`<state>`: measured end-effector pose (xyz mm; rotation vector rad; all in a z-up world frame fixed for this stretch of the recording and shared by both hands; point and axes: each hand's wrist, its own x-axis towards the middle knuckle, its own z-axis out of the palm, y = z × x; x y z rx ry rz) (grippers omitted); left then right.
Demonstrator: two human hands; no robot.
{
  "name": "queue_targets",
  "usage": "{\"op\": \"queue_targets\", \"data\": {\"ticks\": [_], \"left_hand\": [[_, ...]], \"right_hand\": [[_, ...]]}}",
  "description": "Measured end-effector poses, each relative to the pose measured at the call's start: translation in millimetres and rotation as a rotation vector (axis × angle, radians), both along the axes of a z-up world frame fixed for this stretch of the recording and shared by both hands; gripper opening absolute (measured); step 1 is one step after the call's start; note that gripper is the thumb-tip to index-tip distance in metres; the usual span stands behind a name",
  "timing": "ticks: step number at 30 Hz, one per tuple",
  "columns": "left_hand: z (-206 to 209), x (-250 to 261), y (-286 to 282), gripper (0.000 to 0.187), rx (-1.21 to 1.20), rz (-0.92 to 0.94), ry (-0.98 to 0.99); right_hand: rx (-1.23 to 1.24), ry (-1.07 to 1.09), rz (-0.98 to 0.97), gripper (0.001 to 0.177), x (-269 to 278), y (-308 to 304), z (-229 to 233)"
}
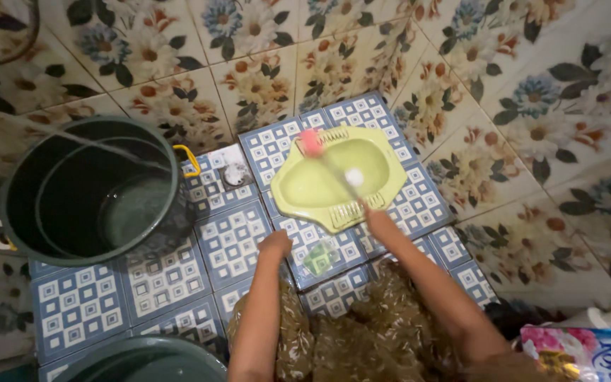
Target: The person scrubs a tiled bathroom floor with a long-handled brush, then rinses the area using water from a bucket and a scoop. They also clean a yellow plastic basin and place the brush inside it.
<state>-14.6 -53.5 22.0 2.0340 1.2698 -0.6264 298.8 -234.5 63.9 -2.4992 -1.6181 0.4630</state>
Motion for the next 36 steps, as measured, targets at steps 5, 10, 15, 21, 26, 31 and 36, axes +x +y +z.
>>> {"op": "queue_targets", "data": {"ticks": [5,10,15,21,26,31,36], "left_hand": [[2,-7,-5,0.045,-0.011,-0.005,-0.052],[8,-3,-1,0.044,-0.013,0.030,-0.033],[10,-4,-3,0.044,-0.012,0.034,-0.050],[11,-11,2,0.046,-0.013,0.011,-0.066],[13,-9,0,0.044,-0.016,0.035,-0.039],[22,-6,-1,0.043,0.003,0.048,-0.059],[21,-7,-3,0.040,0.007,0.061,0.000]], "right_hand": [[-0.070,-0.076,-0.284,0.057,5,-26,-2],[0.008,0.038,-0.085,0.066,6,-21,-5],[-0.011,-0.061,-0.317,0.061,-3,-26,-12],[-0.032,-0.005,-0.077,0.059,-3,-25,-18],[0.028,-0.070,-0.384,0.063,-1,-26,-14],[-0.096,0.032,0.016,0.067,-8,-25,-15],[0.011,-0.041,-0.099,0.067,-2,-26,-19]]}}
